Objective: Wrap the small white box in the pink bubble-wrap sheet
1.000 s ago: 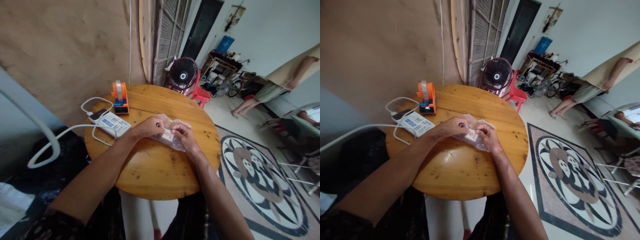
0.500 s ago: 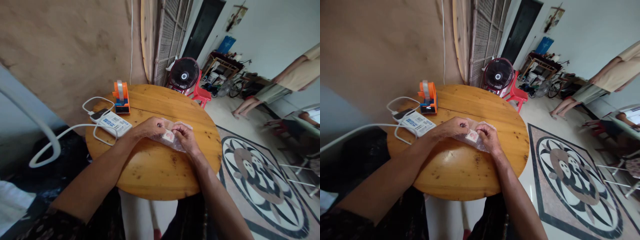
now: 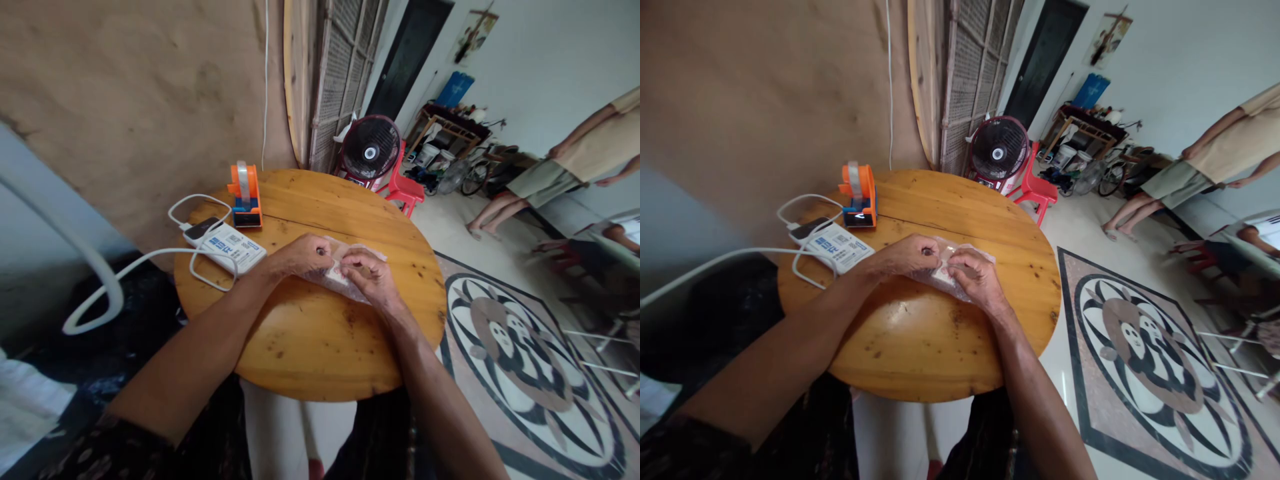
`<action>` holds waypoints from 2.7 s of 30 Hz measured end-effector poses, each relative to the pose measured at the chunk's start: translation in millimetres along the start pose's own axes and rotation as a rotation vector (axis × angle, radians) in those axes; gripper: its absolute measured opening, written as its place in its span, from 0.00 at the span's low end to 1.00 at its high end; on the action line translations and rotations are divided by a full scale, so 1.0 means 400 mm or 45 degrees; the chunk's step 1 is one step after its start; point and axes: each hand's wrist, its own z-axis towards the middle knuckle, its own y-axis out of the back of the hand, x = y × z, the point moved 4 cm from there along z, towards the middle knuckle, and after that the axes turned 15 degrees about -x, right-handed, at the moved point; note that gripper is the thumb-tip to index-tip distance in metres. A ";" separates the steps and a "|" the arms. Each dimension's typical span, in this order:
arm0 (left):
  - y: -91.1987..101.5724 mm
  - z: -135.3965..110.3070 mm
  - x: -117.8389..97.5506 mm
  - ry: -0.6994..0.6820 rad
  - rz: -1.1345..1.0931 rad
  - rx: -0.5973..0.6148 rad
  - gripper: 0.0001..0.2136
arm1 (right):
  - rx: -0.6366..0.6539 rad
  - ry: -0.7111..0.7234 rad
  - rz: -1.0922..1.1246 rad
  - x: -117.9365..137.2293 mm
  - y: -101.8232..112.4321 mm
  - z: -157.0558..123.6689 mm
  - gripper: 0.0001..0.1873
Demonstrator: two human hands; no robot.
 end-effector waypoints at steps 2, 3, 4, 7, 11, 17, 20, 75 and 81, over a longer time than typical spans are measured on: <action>0.000 0.001 0.003 -0.011 -0.009 -0.003 0.08 | 0.018 0.033 -0.010 0.000 -0.003 0.000 0.07; -0.001 0.001 0.004 -0.017 -0.016 -0.004 0.08 | 0.031 0.039 -0.013 0.000 -0.005 -0.001 0.07; -0.001 0.002 0.005 -0.026 -0.019 -0.002 0.08 | 0.045 0.041 -0.013 -0.001 -0.007 -0.003 0.08; -0.001 0.003 0.007 -0.049 -0.012 0.016 0.09 | 0.071 0.039 -0.005 -0.006 -0.010 -0.007 0.10; -0.005 0.001 0.015 0.020 -0.008 0.051 0.10 | 0.119 0.008 0.003 -0.017 -0.010 -0.008 0.15; 0.004 -0.004 0.008 0.065 0.062 -0.004 0.12 | 0.187 0.014 -0.056 -0.044 -0.008 -0.006 0.22; 0.009 -0.007 -0.015 0.048 0.168 0.066 0.11 | 0.195 0.031 -0.043 -0.059 -0.013 -0.007 0.23; -0.055 -0.078 -0.066 0.356 0.201 -0.657 0.08 | 0.118 0.080 0.070 -0.090 -0.042 -0.001 0.28; -0.064 -0.058 -0.075 0.207 0.433 -0.636 0.06 | 0.121 0.014 0.089 -0.092 -0.038 0.000 0.31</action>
